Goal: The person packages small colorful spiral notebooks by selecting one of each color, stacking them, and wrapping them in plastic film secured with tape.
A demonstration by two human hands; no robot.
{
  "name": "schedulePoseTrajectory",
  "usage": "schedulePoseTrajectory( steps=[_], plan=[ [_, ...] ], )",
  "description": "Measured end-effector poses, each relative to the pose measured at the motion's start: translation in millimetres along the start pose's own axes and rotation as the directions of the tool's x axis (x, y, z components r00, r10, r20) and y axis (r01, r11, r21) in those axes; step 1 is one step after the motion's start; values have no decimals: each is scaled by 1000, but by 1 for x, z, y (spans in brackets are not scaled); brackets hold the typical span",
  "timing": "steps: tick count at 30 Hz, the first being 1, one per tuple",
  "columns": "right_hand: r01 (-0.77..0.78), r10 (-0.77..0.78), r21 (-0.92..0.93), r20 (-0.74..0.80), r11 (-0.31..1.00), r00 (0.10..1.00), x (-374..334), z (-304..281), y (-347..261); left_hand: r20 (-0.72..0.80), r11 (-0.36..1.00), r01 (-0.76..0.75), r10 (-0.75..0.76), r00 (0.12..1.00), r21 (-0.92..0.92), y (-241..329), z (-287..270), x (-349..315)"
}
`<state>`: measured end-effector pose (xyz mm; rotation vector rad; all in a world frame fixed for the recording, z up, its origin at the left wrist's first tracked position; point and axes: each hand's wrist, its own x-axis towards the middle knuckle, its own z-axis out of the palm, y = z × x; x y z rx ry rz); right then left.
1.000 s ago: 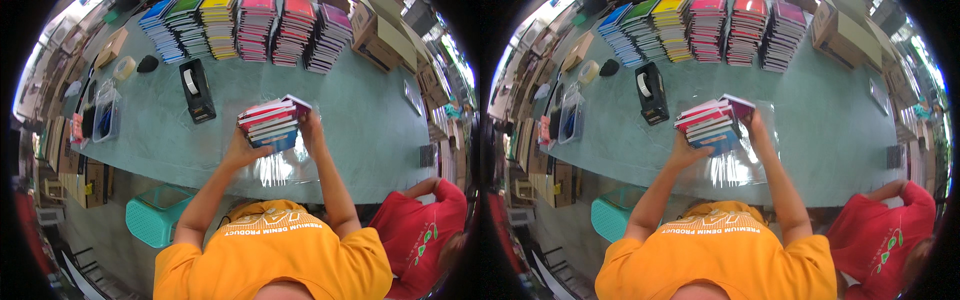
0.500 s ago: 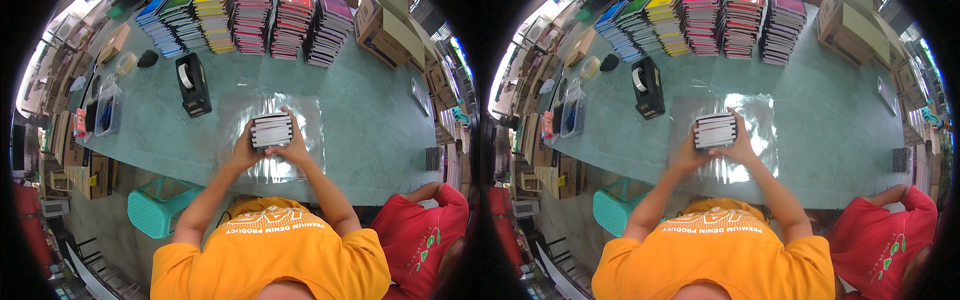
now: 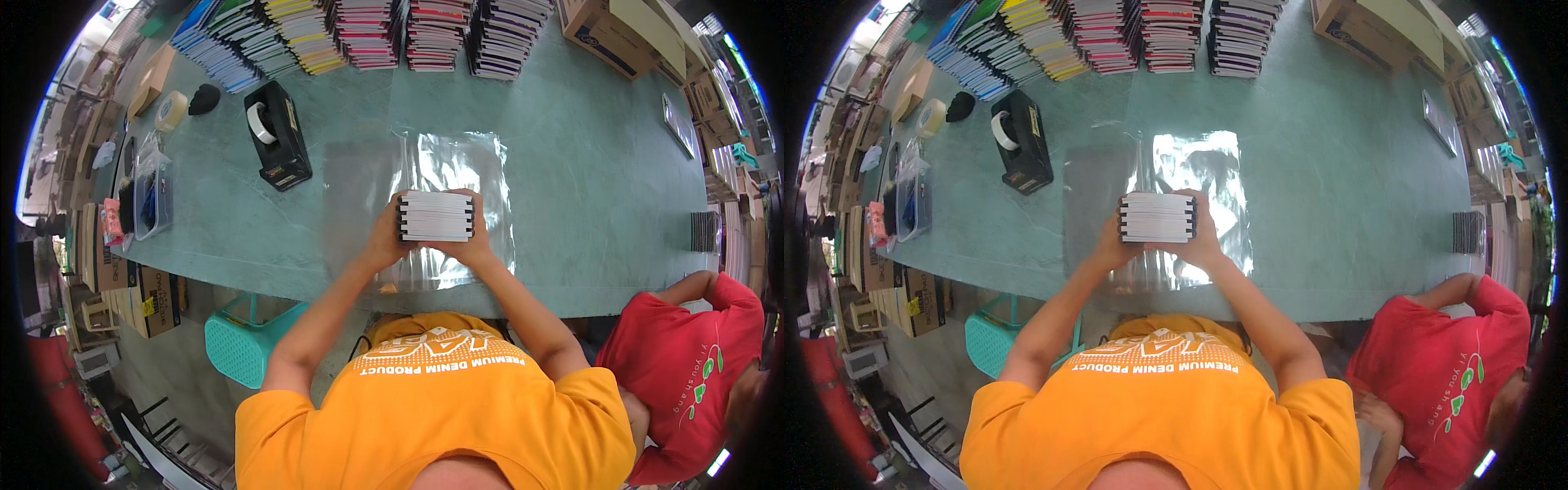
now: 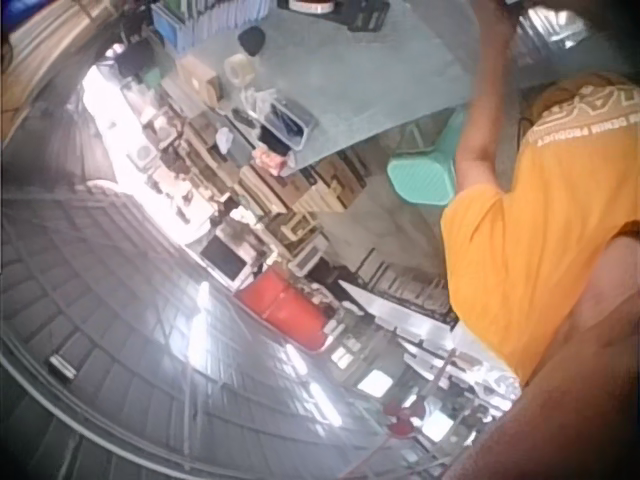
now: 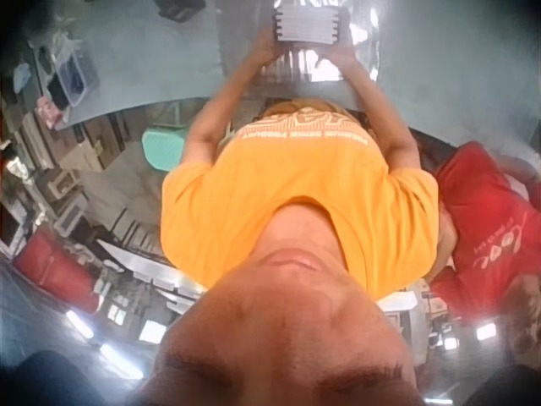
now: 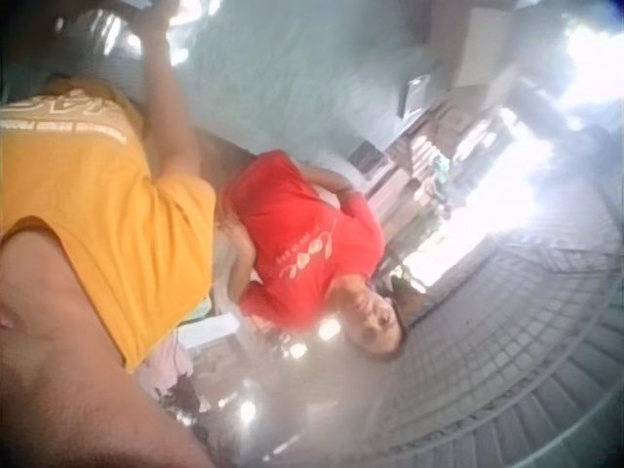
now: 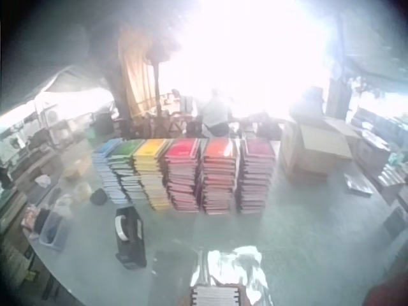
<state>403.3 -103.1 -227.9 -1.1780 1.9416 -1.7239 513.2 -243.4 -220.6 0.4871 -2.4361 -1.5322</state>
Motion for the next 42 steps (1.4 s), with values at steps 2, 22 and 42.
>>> schedulePoseTrajectory(
  steps=[2,22,42],
  plan=[
    [7,-2,-167,31,986,1000,-7,3,30,90,999,29,-26,996,-32,-12,3,8],
    [-393,719,-666,320,634,617,55,-14,-16,554,638,674,-430,713,-372,33,-50,12],
    [-275,601,-693,281,667,748,47,-16,-18,3,984,86,-88,996,157,7,-8,-23]
  ],
)
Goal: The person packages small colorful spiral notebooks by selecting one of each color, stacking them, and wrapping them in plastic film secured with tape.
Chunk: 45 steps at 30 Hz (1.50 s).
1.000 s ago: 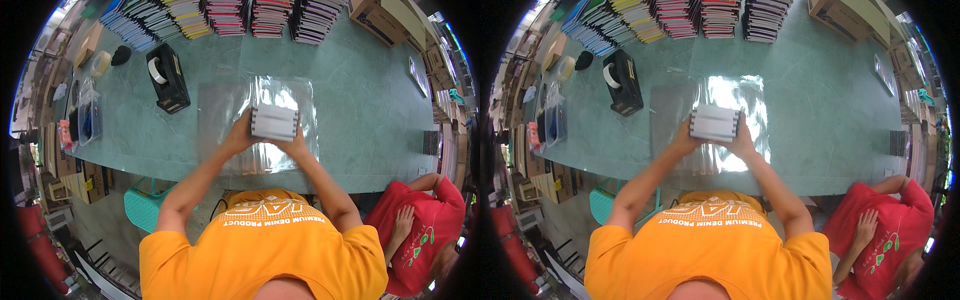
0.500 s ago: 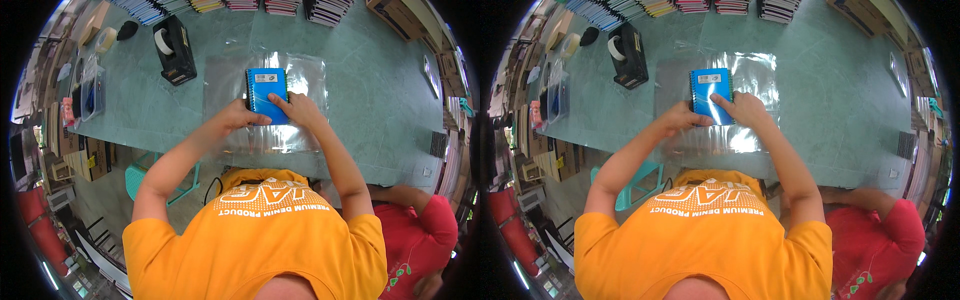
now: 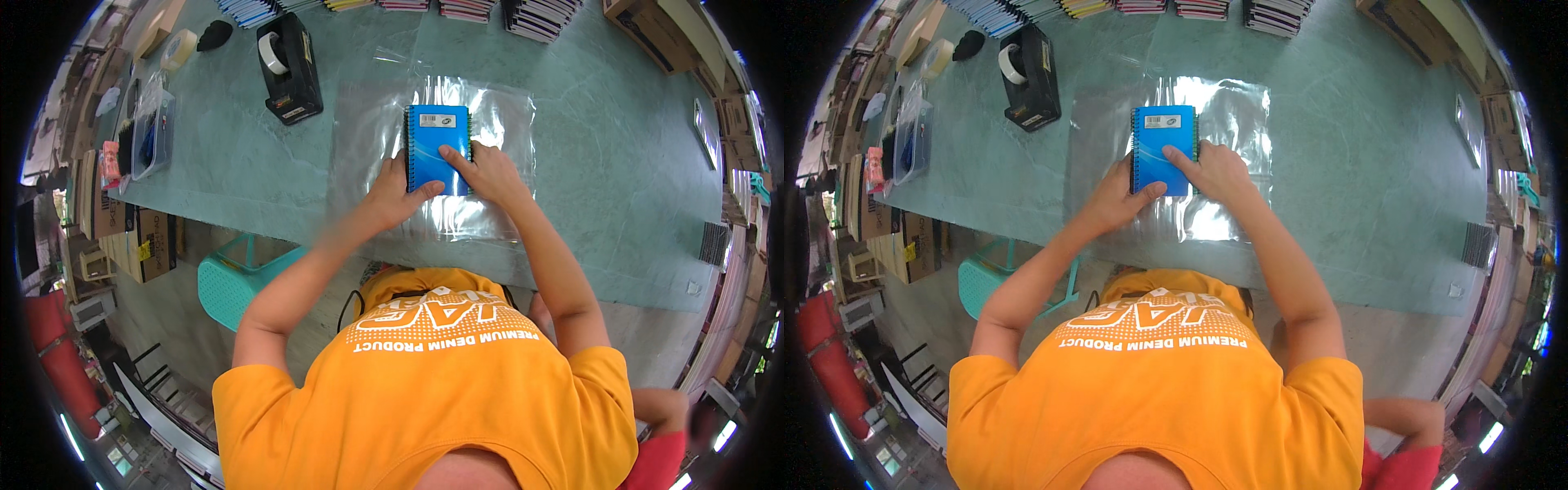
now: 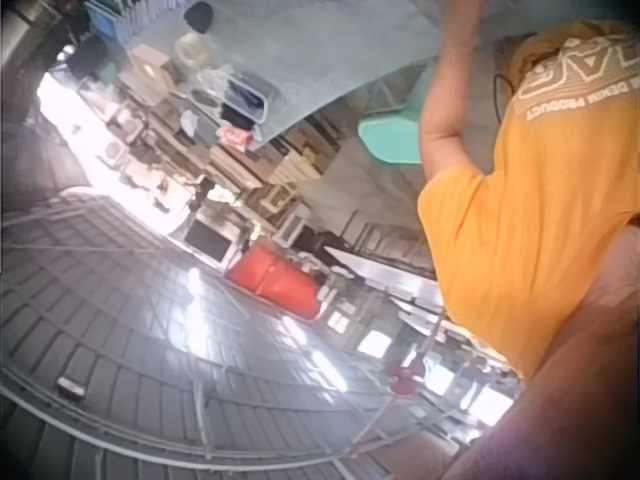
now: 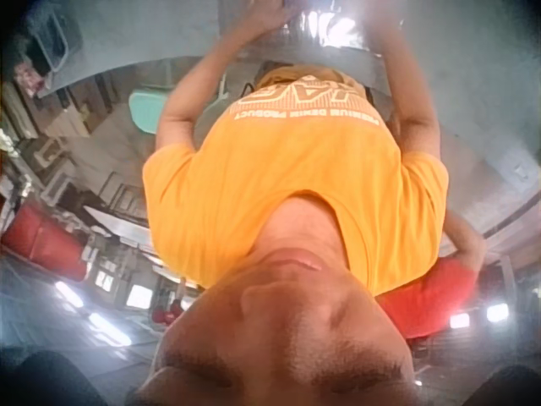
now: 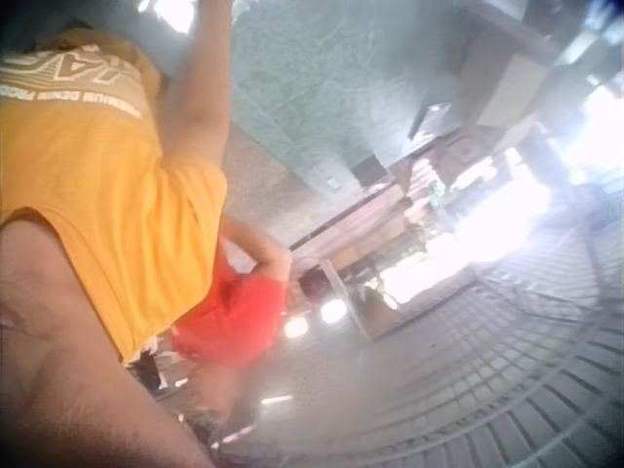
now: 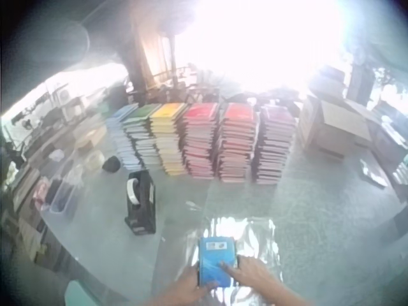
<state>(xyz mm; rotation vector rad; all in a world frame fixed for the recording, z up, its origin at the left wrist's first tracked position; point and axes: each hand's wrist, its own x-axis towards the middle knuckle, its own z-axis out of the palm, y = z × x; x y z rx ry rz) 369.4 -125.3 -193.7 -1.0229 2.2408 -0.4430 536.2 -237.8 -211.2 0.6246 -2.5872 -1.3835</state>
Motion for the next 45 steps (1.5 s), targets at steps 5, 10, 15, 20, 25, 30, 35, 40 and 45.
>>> schedulePoseTrajectory(
  steps=[5,10,15,20,25,30,35,40,45],
  plan=[
    [-30,28,84,20,996,999,0,-3,8,-355,992,-40,79,932,118,12,0,-11],
    [-82,84,447,15,891,996,-8,-36,28,-68,982,-175,171,983,-67,79,32,-43],
    [139,-62,331,-234,933,970,-14,-55,75,-29,904,-362,378,925,227,45,122,-11],
    [100,-69,230,-138,968,988,-52,-62,114,-87,850,-340,405,910,403,40,133,-4],
    [-259,127,695,236,671,963,-88,-35,126,-190,931,-281,326,926,232,34,134,-8],
    [-301,113,849,281,434,953,-87,-9,90,-222,985,-175,170,960,1,64,106,-24],
    [-131,288,885,-3,447,958,-45,-26,37,-173,973,-226,216,961,-39,63,95,-32],
    [53,32,435,-186,899,982,-40,-47,-3,-426,973,-194,229,875,125,65,18,-20],
    [277,-227,234,-218,932,949,-23,-8,-39,-435,1000,5,-12,900,-17,42,-35,24]
  ],
)
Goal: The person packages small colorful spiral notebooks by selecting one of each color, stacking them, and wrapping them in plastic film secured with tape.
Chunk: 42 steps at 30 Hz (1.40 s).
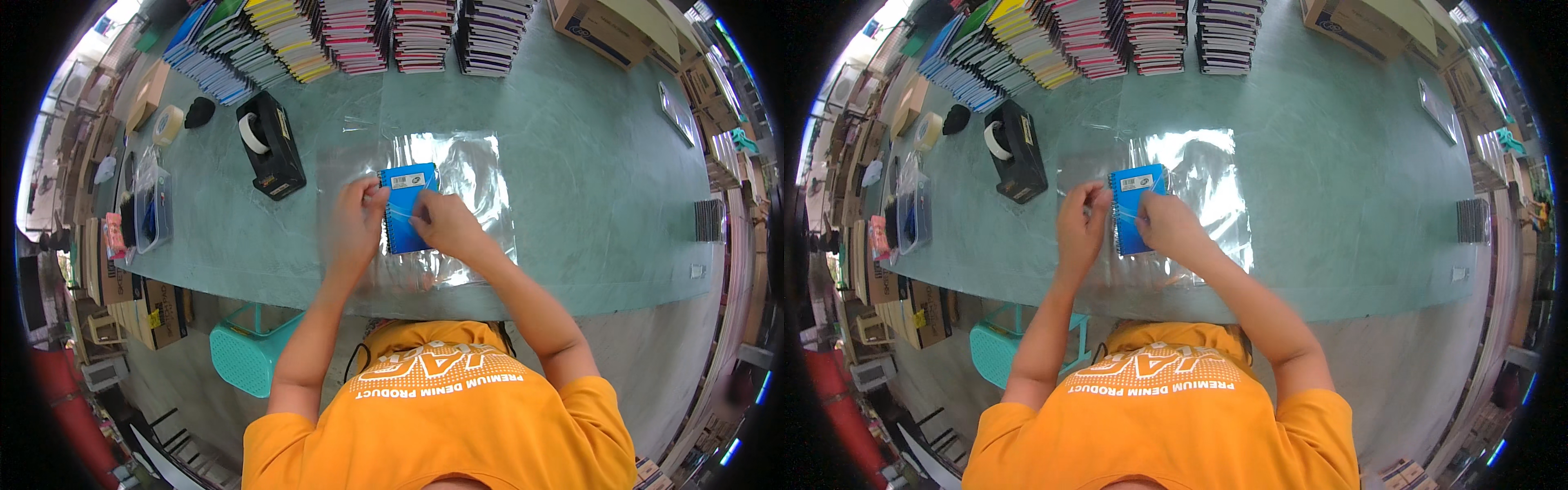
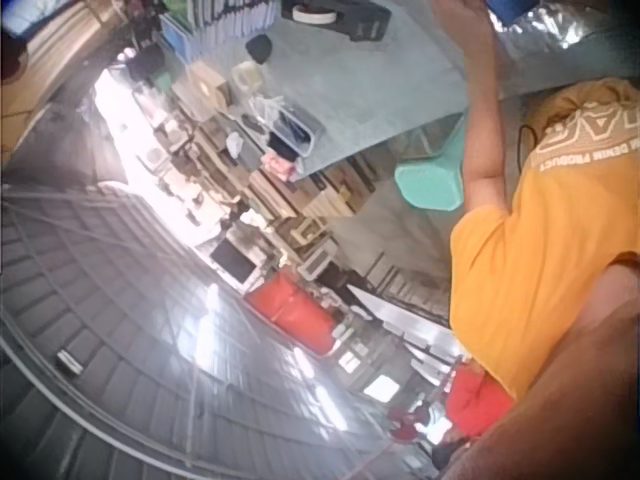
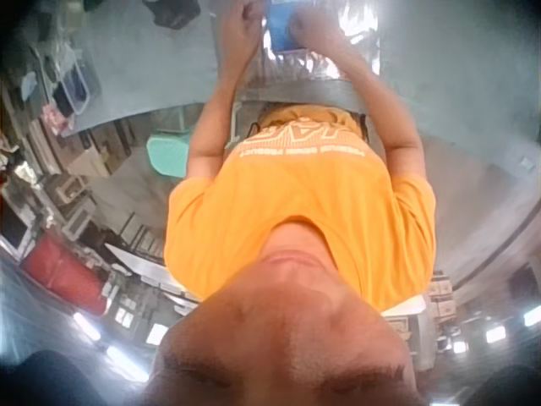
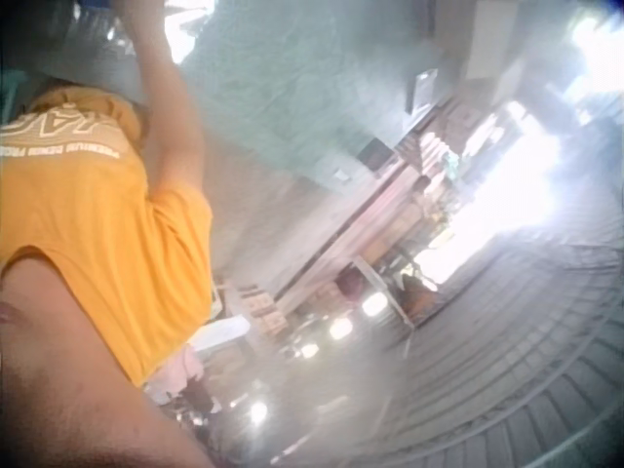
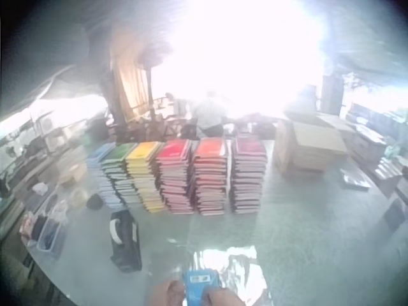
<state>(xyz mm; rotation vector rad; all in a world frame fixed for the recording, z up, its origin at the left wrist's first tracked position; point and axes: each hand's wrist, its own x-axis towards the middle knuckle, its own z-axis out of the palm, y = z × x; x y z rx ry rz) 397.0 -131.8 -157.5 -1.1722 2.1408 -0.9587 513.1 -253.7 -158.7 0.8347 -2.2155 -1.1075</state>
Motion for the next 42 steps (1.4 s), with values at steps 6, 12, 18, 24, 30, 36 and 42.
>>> schedulePoseTrajectory(
  steps=[6,12,18,24,30,36,42],
  plan=[
    [-24,-9,-213,-150,977,989,-14,40,7,330,940,-234,144,933,250,22,66,75],
    [-7,-109,-362,-299,932,948,-52,50,-28,366,919,-361,283,886,162,-34,67,147],
    [-199,162,-209,-185,957,969,-48,35,-26,796,920,-359,334,504,-159,-26,91,145],
    [-114,114,-413,-25,903,993,-35,21,-32,757,782,-609,475,448,-131,-39,92,161],
    [56,-69,-396,-19,916,997,-25,14,-23,922,850,-509,295,250,-134,-22,98,174],
    [6,-14,-404,-15,915,1000,-22,13,-24,910,879,-472,139,391,68,-5,91,168],
    [93,-80,-480,47,872,996,-19,9,-16,957,859,-462,-97,273,219,-77,44,175]
  ],
)
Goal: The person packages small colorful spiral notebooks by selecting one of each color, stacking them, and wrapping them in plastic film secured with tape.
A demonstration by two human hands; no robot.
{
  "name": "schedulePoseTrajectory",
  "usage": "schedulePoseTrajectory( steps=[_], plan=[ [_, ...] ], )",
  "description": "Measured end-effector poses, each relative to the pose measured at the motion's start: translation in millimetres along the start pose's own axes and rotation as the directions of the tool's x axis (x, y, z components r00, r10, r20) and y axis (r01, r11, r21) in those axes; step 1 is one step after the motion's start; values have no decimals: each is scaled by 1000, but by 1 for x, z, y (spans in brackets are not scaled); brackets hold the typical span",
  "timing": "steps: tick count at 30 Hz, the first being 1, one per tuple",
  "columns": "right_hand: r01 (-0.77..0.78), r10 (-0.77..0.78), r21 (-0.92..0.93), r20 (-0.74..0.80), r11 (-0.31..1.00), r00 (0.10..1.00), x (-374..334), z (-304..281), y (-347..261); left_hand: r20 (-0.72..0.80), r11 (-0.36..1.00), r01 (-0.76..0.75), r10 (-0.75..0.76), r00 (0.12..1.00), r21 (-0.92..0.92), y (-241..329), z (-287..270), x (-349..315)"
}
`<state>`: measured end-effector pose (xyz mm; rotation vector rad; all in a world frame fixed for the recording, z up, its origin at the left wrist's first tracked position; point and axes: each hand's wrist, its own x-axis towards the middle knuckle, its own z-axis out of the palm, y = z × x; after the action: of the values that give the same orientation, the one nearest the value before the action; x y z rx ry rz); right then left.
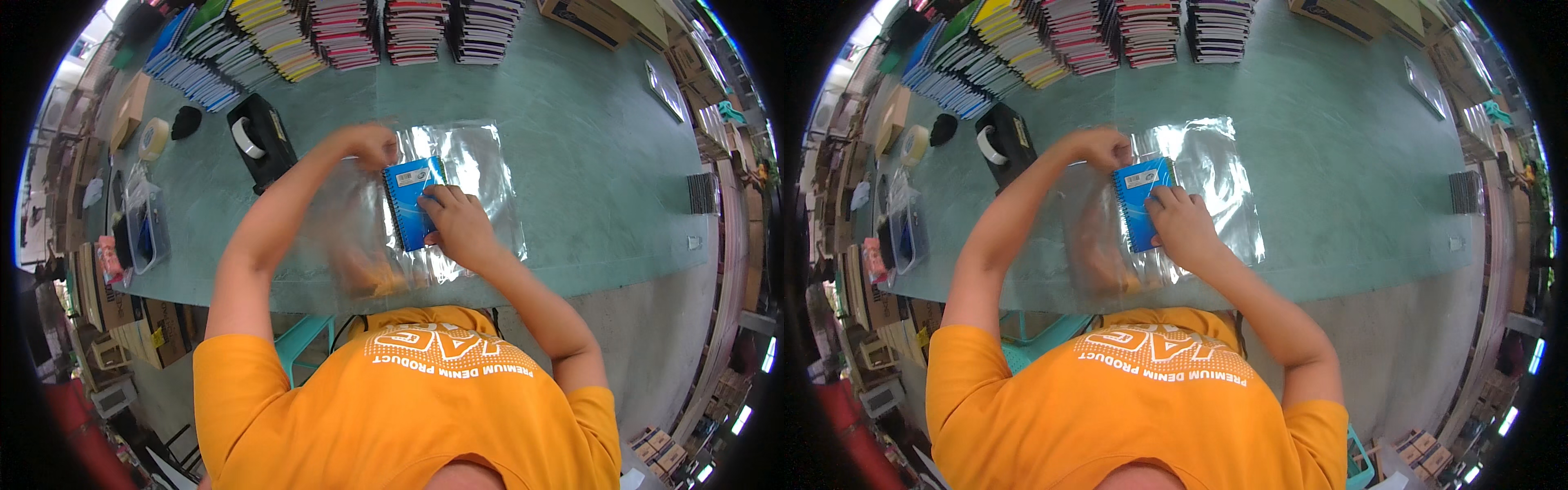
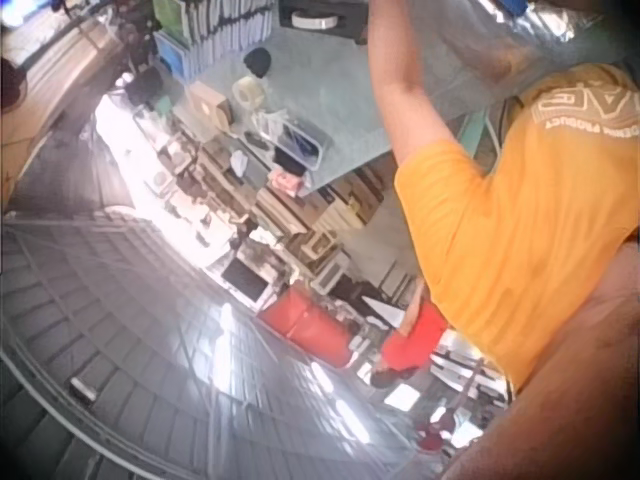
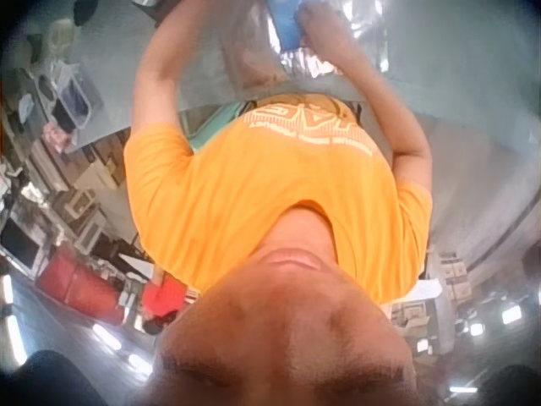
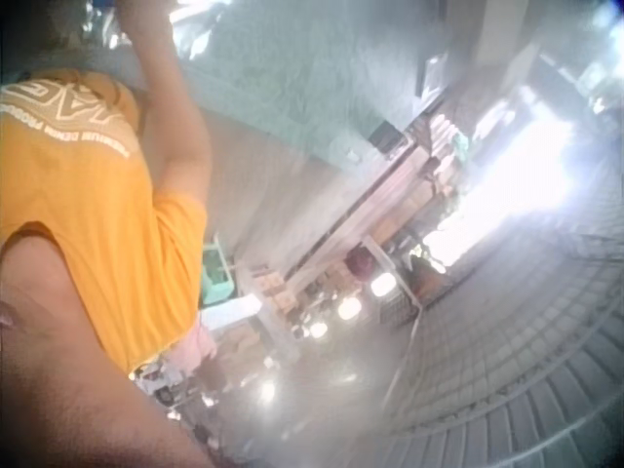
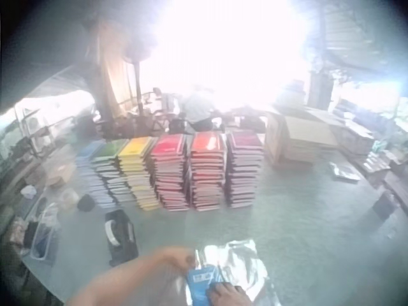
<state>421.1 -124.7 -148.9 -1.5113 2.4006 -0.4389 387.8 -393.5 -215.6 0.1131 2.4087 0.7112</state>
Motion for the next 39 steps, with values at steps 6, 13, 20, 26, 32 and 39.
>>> schedulePoseTrajectory(
  steps=[6,13,20,26,32,39],
  plan=[
    [169,-165,59,-62,984,984,4,13,24,-476,924,62,-251,843,-378,5,45,-81],
    [302,-302,-6,-43,953,952,14,6,41,-232,334,-49,-534,813,-941,94,127,-126],
    [396,-396,-24,6,918,918,22,12,60,-589,921,82,-309,747,-380,133,106,-120],
    [340,-346,-80,-70,937,936,19,39,60,-475,950,293,-308,824,-108,162,101,-78],
    [472,-465,-99,87,876,881,31,7,83,-311,931,357,-362,879,-72,175,83,-76],
    [266,-263,145,-42,953,964,111,-12,32,-328,933,359,-343,880,-11,170,89,-68]
  ],
)
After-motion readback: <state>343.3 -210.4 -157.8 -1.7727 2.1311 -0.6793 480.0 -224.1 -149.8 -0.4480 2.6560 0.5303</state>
